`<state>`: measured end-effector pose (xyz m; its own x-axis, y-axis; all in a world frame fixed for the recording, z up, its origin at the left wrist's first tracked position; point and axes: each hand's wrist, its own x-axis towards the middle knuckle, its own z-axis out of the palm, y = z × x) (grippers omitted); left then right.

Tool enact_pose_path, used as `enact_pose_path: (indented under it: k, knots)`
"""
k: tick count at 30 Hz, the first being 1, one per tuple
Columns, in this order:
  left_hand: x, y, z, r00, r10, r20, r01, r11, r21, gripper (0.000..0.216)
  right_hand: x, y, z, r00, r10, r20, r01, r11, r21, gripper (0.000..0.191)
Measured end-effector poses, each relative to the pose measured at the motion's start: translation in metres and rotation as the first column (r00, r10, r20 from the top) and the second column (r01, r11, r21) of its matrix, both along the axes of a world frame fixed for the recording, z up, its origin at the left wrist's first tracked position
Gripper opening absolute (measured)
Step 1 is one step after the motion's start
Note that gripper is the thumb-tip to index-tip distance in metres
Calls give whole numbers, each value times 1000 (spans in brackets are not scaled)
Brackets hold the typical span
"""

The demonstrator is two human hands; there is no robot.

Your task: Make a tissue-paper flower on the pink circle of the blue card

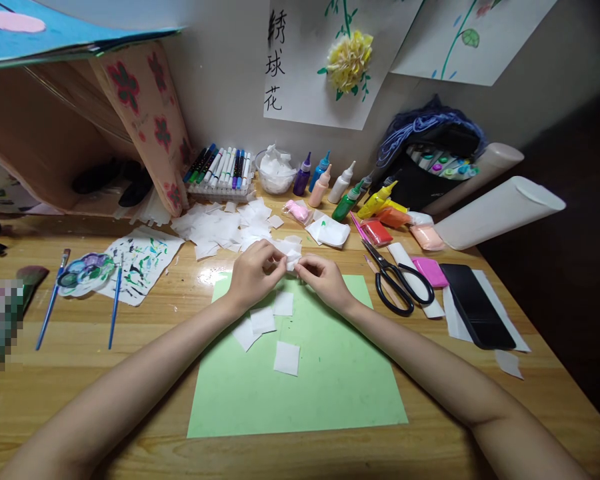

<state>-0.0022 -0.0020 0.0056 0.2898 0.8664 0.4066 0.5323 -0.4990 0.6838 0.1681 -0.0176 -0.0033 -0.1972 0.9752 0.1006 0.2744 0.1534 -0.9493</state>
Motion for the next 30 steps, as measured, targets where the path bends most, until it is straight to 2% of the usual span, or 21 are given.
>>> enact_pose_path:
  k: [7,10,13,15,18,21,30]
  knots:
    - [-3,10,-6,961,220,169,-198,970,-139,15,1,-1,-1,1000,11,20,-11,1000,4,23]
    - [-6,14,-10,926,349,148,-325,932,-162,14,1,-1,-1,1000,4,13,-4,1000,-11,23]
    - [-7,14,-10,898,429,101,-418,901,-114,6,1,-1,-1,1000,-1,16,1,1000,-19,22]
    - [-6,11,-7,916,389,97,-387,921,-39,13,1,0,-2,1000,0,20,1,1000,-17,22]
    - [-2,4,-2,988,149,33,-151,988,40,10,1,0,-2,1000,11,9,-11,1000,-7,22]
    - [1,0,0,998,-36,-53,38,999,33,7,1,1,-1,1000,17,-4,-17,1000,-6,23]
    - [1,1,-2,998,-47,-42,46,999,-15,13,1,0,0,998,28,47,-28,1000,-7,21]
